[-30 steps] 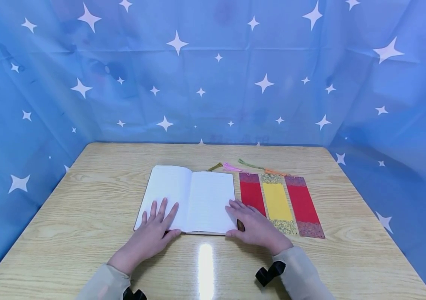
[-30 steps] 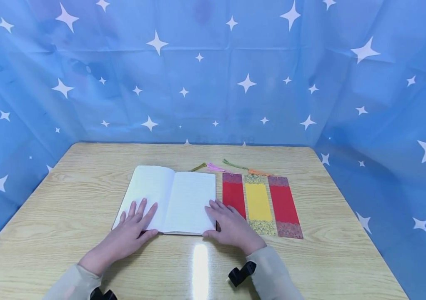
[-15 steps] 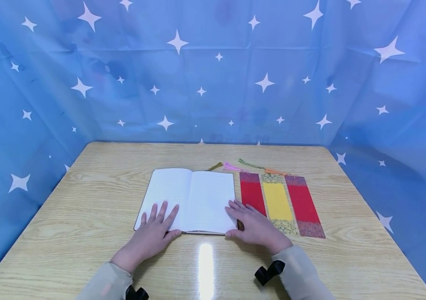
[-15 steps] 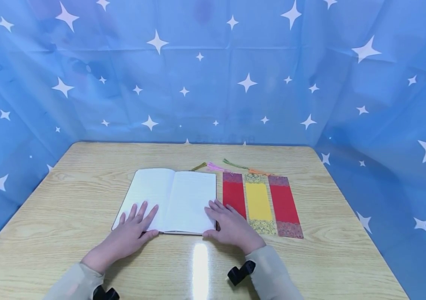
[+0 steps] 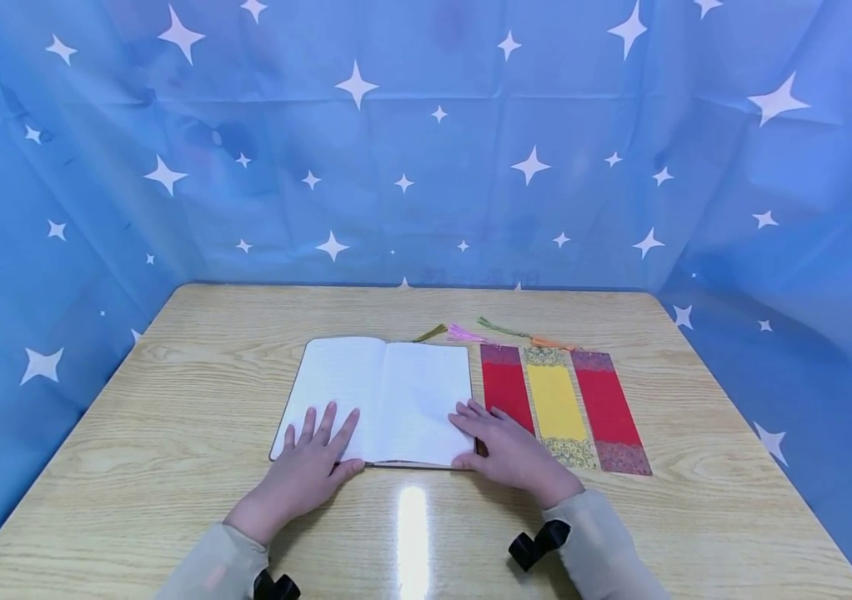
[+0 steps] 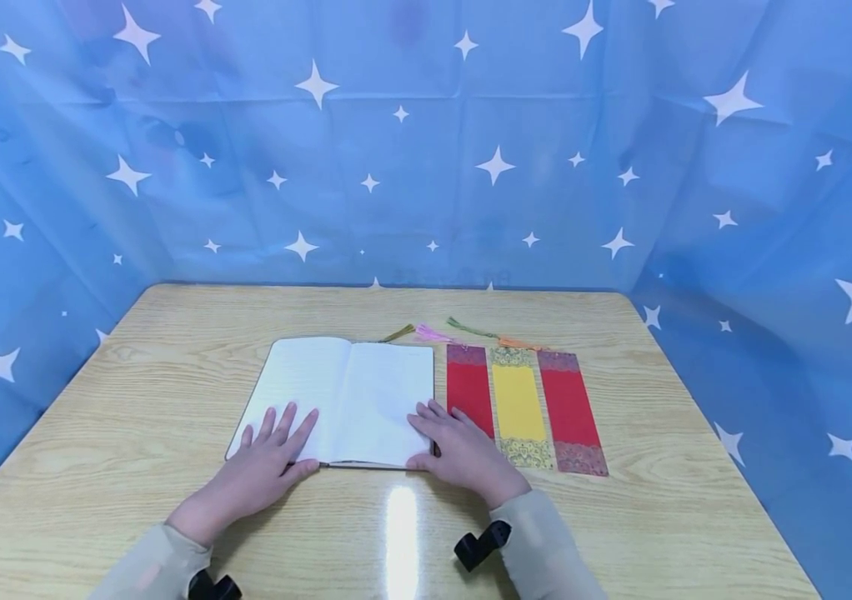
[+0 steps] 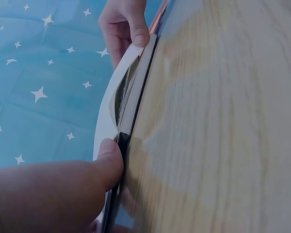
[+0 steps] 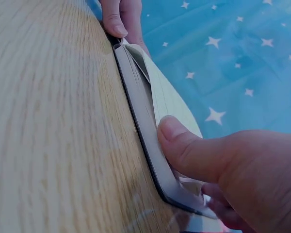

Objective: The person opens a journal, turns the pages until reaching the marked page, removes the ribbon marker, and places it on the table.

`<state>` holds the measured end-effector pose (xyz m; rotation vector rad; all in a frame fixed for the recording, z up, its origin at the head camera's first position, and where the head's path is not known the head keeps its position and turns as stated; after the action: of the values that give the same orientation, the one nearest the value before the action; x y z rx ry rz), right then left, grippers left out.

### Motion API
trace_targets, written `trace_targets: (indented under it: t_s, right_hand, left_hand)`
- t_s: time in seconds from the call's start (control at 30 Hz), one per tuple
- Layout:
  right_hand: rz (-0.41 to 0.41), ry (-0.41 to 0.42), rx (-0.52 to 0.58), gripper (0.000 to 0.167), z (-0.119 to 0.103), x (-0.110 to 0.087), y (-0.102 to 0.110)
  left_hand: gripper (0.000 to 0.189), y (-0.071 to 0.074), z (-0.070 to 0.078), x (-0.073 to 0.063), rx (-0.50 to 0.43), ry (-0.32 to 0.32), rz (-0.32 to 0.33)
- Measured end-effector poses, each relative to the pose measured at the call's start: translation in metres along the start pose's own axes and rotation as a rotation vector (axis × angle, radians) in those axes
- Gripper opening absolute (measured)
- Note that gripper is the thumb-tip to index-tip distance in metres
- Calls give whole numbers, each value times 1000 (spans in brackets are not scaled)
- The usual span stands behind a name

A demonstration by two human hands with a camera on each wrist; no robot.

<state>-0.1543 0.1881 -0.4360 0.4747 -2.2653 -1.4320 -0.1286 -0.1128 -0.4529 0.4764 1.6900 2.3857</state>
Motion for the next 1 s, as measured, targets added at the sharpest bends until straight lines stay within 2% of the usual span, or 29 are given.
trace_targets:
  t_s: [0.4, 1.0]
  right_hand:
    - [59, 5, 20, 64, -5, 2, 1]
    - [167, 59, 36, 58, -21, 6, 4]
  left_hand:
    - [75, 2, 8, 2, -24, 31, 18]
    - [84, -3, 16, 7, -10, 71, 65]
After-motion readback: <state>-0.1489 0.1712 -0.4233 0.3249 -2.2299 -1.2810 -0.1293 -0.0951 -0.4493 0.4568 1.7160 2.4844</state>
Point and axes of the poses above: each hand's wrist, its own x-axis towards the middle knuckle, its own y-axis out of the back of the hand, z = x × y, the point moved 1 cm from there along x, towards the middle knuckle, and after that the axes turned 10 degrees about z, right-handed, at the moved point
